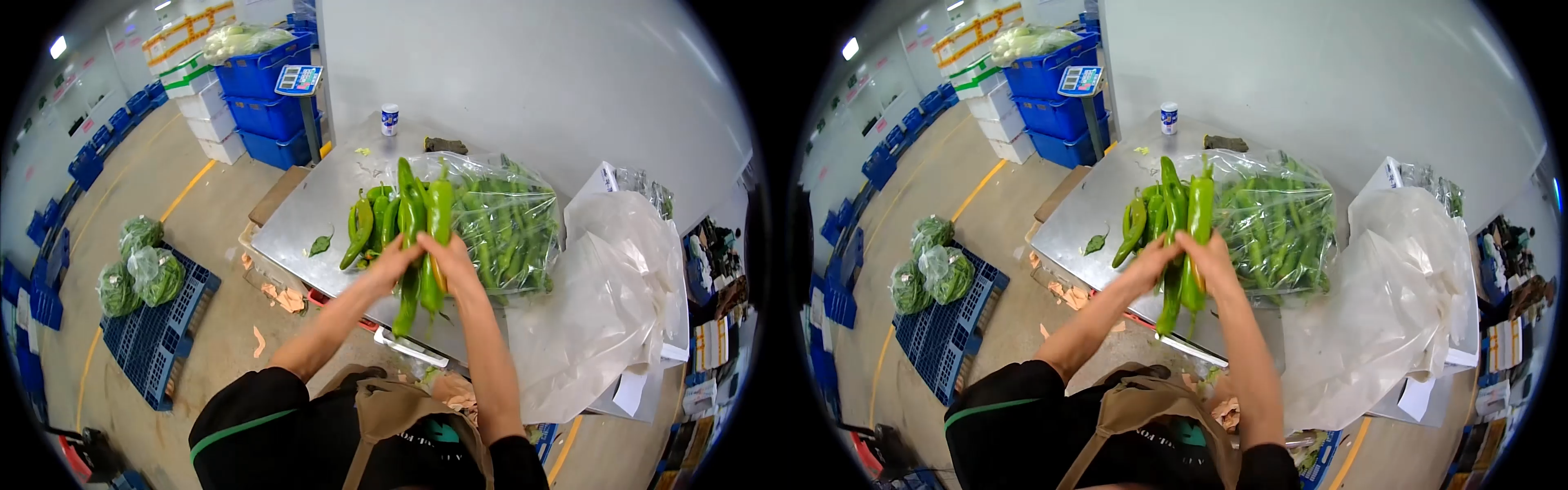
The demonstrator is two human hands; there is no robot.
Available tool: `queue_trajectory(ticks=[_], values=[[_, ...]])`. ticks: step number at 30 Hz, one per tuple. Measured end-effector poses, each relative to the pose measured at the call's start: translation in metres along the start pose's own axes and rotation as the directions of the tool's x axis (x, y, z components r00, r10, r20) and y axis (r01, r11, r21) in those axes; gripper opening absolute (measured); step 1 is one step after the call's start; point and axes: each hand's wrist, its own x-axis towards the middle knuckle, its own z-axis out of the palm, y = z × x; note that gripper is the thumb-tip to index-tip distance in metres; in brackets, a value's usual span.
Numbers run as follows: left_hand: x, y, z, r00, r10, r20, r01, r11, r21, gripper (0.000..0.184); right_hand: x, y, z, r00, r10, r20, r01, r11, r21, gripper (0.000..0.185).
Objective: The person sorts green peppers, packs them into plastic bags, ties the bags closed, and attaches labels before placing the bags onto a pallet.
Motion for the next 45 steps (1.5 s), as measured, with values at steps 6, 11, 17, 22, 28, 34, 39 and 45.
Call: queue_trajectory(ticks=[6, 11, 17, 22, 28, 34, 39, 45], values=[[0.096, -0.047, -0.121, 0.844, 0.526, -0.107, -0.130, 0.393, 0.910, 0.067, 0.054, 0.077, -0.015, 0.867, -0.382, -0.321, 0.023, 0.673, -0.739, 0.065], [0.075, -0.069, -0.128, 0.716, 0.664, 0.216, -0.266, -0.027, 0.964, 0.042, -0.090, 0.101, 0.003, 0.815, -0.458, -0.355, 0.060, 0.676, -0.734, 0.028], [0.026, -0.042, -0.091, 0.686, 0.713, 0.148, -0.454, 0.260, 0.852, 0.026, -0.276, 0.197, -0.004, 0.723, -0.107, -0.682, -0.489, 0.619, -0.615, 0.028], [-0.046, -0.062, -0.009, 0.701, 0.446, 0.556, -0.713, 0.439, 0.546, 0.022, -0.357, 0.241, 0.035, 0.716, 0.062, -0.695, -0.615, 0.527, -0.587, 0.032], [-0.141, -0.169, 0.042, 0.271, -0.442, 0.855, -0.612, 0.607, 0.508, 0.033, -0.434, 0.255, 0.089, 0.499, 0.116, -0.859, -0.639, 0.719, -0.274, 0.040], [-0.221, -0.296, 0.032, -0.152, -0.810, 0.566, -0.779, 0.451, 0.436, 0.037, -0.590, 0.284, 0.190, 0.397, 0.310, -0.864, -0.193, 0.948, 0.251, 0.055], [-0.249, -0.381, 0.012, -0.040, -0.930, 0.365, -0.735, 0.275, 0.620, 0.037, -0.679, 0.283, 0.281, 0.253, 0.459, -0.852, 0.059, 0.872, 0.487, 0.055], [-0.239, -0.433, 0.023, 0.192, -0.973, 0.132, -0.503, 0.018, 0.864, 0.031, -0.709, 0.397, 0.304, 0.085, 0.253, -0.964, -0.081, 0.966, 0.247, 0.045]])
